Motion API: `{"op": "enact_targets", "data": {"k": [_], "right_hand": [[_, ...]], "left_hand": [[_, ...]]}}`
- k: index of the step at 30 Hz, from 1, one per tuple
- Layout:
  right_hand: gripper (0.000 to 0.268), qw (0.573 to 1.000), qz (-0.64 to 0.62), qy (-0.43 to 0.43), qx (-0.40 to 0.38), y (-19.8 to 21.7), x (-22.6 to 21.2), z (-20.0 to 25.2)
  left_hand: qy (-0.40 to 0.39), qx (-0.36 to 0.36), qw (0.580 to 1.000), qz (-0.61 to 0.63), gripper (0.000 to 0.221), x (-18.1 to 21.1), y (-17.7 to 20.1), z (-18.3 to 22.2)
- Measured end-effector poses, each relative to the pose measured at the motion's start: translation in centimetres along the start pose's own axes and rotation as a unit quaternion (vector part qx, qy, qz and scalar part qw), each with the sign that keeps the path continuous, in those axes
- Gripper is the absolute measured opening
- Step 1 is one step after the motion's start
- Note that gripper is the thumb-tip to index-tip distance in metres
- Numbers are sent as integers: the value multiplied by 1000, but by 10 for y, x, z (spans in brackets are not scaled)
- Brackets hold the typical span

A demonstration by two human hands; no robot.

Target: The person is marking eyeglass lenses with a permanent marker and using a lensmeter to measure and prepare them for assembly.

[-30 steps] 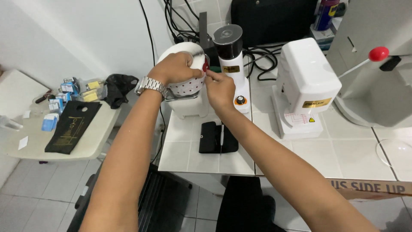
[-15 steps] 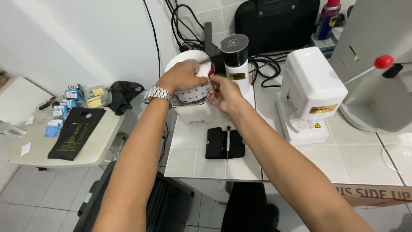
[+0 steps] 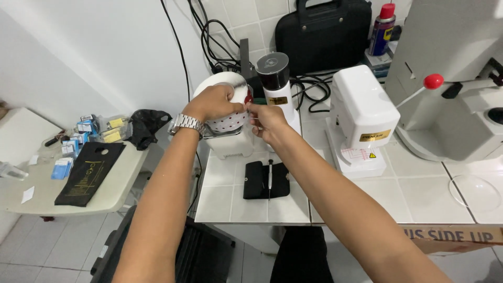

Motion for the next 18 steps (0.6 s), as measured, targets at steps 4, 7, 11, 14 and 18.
{"op": "enact_targets", "data": {"k": [4, 7, 11, 14, 18], "right_hand": [[24, 999, -27, -17, 20, -1, 3, -2], [14, 997, -57, -56, 18, -6, 13, -10], [15, 992, -94, -89, 7, -12, 15, -12], [14, 992, -96, -84, 9, -10, 14, -9], [16, 996, -57, -15, 69, 3, 0, 5]], "left_hand": [[9, 13, 1000, 10, 38, -3, 0, -4], [6, 9, 1000, 0, 41, -4, -2, -3], [6, 7, 1000, 7, 40, -4, -1, -6], [4, 8, 1000, 10, 42, -4, -1, -3], [-5, 21, 1000, 14, 43, -7, -5, -5]]}}
Point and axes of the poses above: each hand's wrist, its own z-axis away from the middle knuckle, its own y-axis out of the back of the hand, x = y × z, the point moved 10 cm from there along -z, towards the middle knuckle, and after that the axes turned 13 degrees about x, right-handed, at the moved point
